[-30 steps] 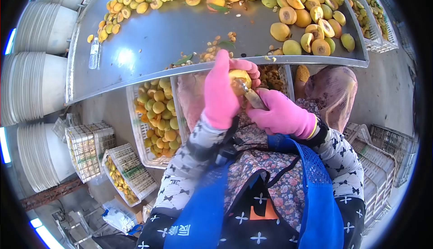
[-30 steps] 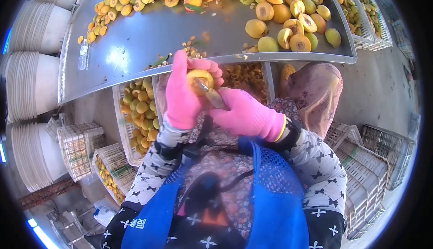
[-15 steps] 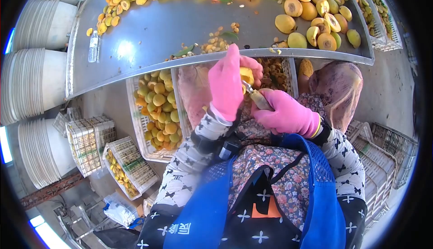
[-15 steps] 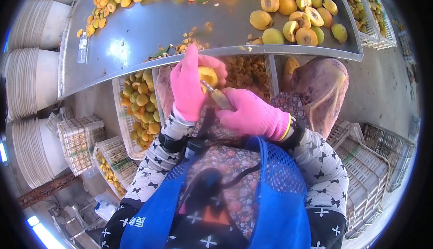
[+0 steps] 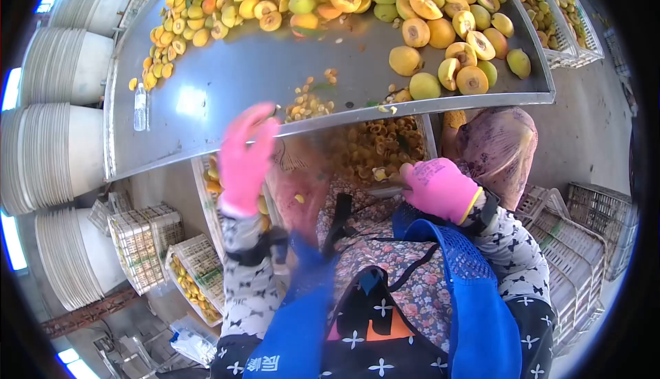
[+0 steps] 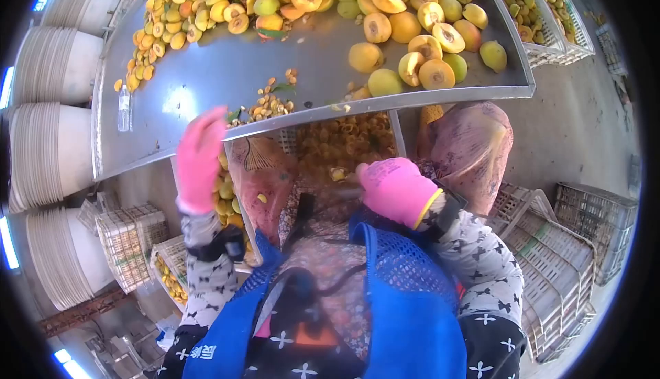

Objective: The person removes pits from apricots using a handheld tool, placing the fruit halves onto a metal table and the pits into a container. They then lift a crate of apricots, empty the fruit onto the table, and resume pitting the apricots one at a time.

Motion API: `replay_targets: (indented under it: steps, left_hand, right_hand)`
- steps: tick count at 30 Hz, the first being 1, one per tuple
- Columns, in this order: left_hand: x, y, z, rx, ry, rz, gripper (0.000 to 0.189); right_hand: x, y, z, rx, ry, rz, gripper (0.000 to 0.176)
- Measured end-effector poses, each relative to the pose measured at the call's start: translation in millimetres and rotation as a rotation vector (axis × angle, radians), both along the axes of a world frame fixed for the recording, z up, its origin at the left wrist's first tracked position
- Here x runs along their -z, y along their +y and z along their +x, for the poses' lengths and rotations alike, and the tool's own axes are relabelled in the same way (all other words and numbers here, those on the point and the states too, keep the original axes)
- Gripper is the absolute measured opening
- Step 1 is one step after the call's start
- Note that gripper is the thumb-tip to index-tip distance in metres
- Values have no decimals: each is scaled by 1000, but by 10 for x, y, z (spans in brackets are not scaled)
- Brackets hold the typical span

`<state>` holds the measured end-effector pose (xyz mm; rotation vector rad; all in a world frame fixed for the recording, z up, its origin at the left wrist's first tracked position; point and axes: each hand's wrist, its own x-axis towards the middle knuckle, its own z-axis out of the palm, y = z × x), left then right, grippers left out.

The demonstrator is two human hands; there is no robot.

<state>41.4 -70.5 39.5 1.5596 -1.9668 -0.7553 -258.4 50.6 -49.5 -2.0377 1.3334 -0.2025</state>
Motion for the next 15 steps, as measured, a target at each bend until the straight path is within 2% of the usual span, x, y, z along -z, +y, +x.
replay_targets:
  steps: [1, 5, 8, 11, 13, 14, 15]
  left_hand:
    - [7, -105, -435, 48, 177, 84, 41]
    - [559, -686, -1622, 178, 137, 284, 56]
    - [878, -907, -2085, 432, -408, -70, 62]
    - [1004, -938, -2007, 430, -394, -81, 66]
    - [926, -963, -1657, 367, 306, 441, 64]
    - [846, -967, -1438, 359, 650, 668, 62]
    - [784, -926, -1267, 339, 1001, 885, 61]
  right_hand:
    - [-21, -29, -3, 33, 12, 8, 28]
    - [-91, -158, -182, 221, 31, 0, 28]
    - [-158, -224, -361, 349, -4, -106, 27]
    - [-378, -162, -477, 319, -147, -202, 25]
    - [-526, -88, -506, 263, -267, -176, 25]
    - [-571, -65, -488, 272, -203, -170, 24]
    - [-573, -97, -427, 325, -276, -217, 25]
